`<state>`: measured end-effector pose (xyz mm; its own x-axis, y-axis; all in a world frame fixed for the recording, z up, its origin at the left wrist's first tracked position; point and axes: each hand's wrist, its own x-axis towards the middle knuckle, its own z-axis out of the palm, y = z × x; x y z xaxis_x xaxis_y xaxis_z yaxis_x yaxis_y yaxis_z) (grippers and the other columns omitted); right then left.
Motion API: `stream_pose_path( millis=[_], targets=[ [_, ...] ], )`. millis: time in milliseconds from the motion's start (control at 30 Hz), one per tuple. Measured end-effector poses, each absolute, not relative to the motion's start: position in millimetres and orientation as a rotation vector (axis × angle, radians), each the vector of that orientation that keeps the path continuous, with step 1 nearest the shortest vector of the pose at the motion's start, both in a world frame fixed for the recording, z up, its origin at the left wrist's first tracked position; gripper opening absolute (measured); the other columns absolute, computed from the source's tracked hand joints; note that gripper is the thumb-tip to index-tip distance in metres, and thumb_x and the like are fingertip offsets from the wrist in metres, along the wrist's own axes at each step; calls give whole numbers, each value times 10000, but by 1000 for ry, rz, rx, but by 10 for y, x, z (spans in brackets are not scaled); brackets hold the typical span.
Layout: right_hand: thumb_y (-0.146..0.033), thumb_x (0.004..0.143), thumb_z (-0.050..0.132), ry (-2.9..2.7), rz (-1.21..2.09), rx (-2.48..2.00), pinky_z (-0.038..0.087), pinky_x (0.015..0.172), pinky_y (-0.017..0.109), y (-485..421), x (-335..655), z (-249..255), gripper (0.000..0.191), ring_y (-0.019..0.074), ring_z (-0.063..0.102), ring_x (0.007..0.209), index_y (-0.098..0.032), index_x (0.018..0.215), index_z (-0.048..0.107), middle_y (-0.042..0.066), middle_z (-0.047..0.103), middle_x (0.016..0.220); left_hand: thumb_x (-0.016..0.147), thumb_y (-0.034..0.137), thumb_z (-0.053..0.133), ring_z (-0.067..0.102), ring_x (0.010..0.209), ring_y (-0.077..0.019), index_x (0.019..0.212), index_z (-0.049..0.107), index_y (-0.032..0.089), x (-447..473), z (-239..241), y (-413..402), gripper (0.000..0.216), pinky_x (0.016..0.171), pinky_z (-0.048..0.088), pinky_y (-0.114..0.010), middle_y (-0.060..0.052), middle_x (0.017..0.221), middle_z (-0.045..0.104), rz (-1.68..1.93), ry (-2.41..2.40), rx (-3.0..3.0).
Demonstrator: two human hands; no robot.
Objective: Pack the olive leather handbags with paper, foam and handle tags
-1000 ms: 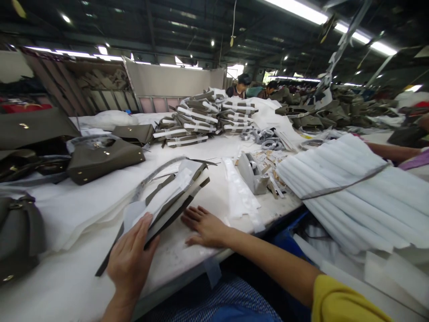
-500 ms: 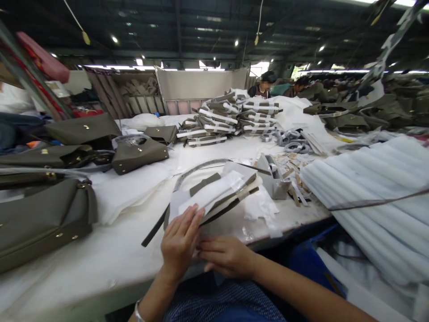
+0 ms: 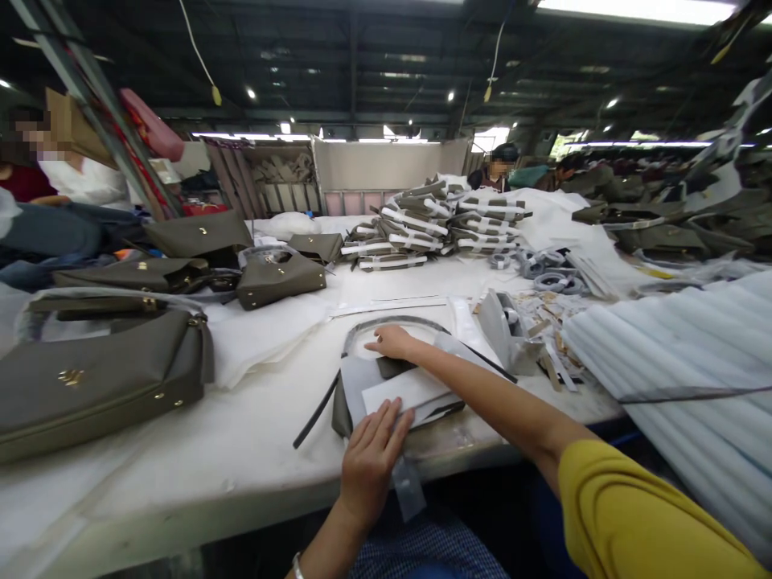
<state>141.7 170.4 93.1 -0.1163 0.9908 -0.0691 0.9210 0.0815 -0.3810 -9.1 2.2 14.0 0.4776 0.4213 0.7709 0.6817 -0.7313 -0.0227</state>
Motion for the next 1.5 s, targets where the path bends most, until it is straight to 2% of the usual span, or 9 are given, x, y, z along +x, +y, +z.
stream_pose_path(
  millis=[133, 333, 467, 600, 800, 1067, 1200, 1333, 1500],
  targets=[
    [-418, 726, 796, -2029, 610, -2106, 520, 849, 357, 2046, 1210, 734, 321, 326, 669, 1052, -130, 861, 753, 162, 745, 1012, 994, 131, 411, 592, 1224, -191, 1346, 567, 251, -90, 126, -27, 403, 968, 494, -325, -26, 1380, 590, -1119, -942, -2400],
    [-354, 880, 685, -1805, 954, -1993, 540, 645, 273, 2137, 1250, 605, 229, 116, 631, 651, -143, 795, 662, 8, 690, 754, 995, 134, 396, 585, 1237, -199, 1342, 572, 241, -114, 149, -26, 404, 955, 519, -329, -25, 1389, 581, -1120, -940, -2454],
    [-280, 785, 774, -1611, 1097, -1832, 491, 541, 203, 2134, 1307, 585, 199, 86, 581, 543, -140, 727, 645, -9, 659, 615, 996, 131, 390, 578, 1245, -198, 1340, 574, 235, -114, 174, -25, 405, 967, 512, -322, -23, 1398, 572, -1125, -946, -2458],
    [-244, 722, 806, -1491, 1192, -1645, 504, 551, 192, 2146, 1279, 583, 181, 98, 617, 572, -129, 737, 666, 3, 685, 619, 999, 140, 387, 570, 1253, -195, 1349, 565, 237, -109, 172, -34, 404, 981, 506, -324, -21, 1402, 570, -1114, -958, -2475],
    [-269, 744, 787, -1380, 1221, -1424, 513, 582, 195, 2179, 1221, 597, 191, 93, 622, 596, -105, 749, 690, 44, 717, 679, 1000, 137, 374, 549, 1277, -191, 1365, 548, 246, -108, 148, -38, 419, 995, 501, -329, -19, 1415, 559, -1092, -959, -2480],
    [-395, 684, 812, -1425, 1252, -1176, 558, 774, 300, 1892, 1259, 890, 353, 161, 696, 745, -111, 885, 749, 67, 756, 793, 998, 117, 338, 539, 1289, -192, 1436, 458, 189, -152, 216, 0, 460, 1003, 500, -328, -55, 1422, 552, -978, -939, -2526],
    [-430, 735, 764, -1653, 1136, -1107, 537, 893, 355, 1417, 1368, 1011, 312, 220, 708, 885, -160, 890, 781, 45, 775, 884, 1008, 129, 304, 532, 1294, -185, 1416, 477, 153, -145, 274, -16, 443, 1098, 427, -363, -73, 1402, 570, -971, -942, -2535],
    [-350, 855, 669, -1976, 907, -987, 535, 928, 353, 935, 1486, 961, 202, 214, 707, 962, -207, 938, 786, 49, 765, 1034, 1011, 162, 346, 554, 1268, -204, 1402, 495, 175, -130, 292, -42, 419, 1203, 264, -494, -87, 1335, 626, -1016, -983, -2519],
    [-134, 866, 584, -2181, 624, -938, 544, 889, 277, 612, 1583, 852, 258, 155, 693, 959, -230, 1001, 781, 53, 732, 1065, 1008, 173, 384, 555, 1254, -197, 1402, 500, 216, -204, 223, -16, 413, 1093, 402, -383, -65, 1363, 608, -1000, -978, -2559]
  ],
)
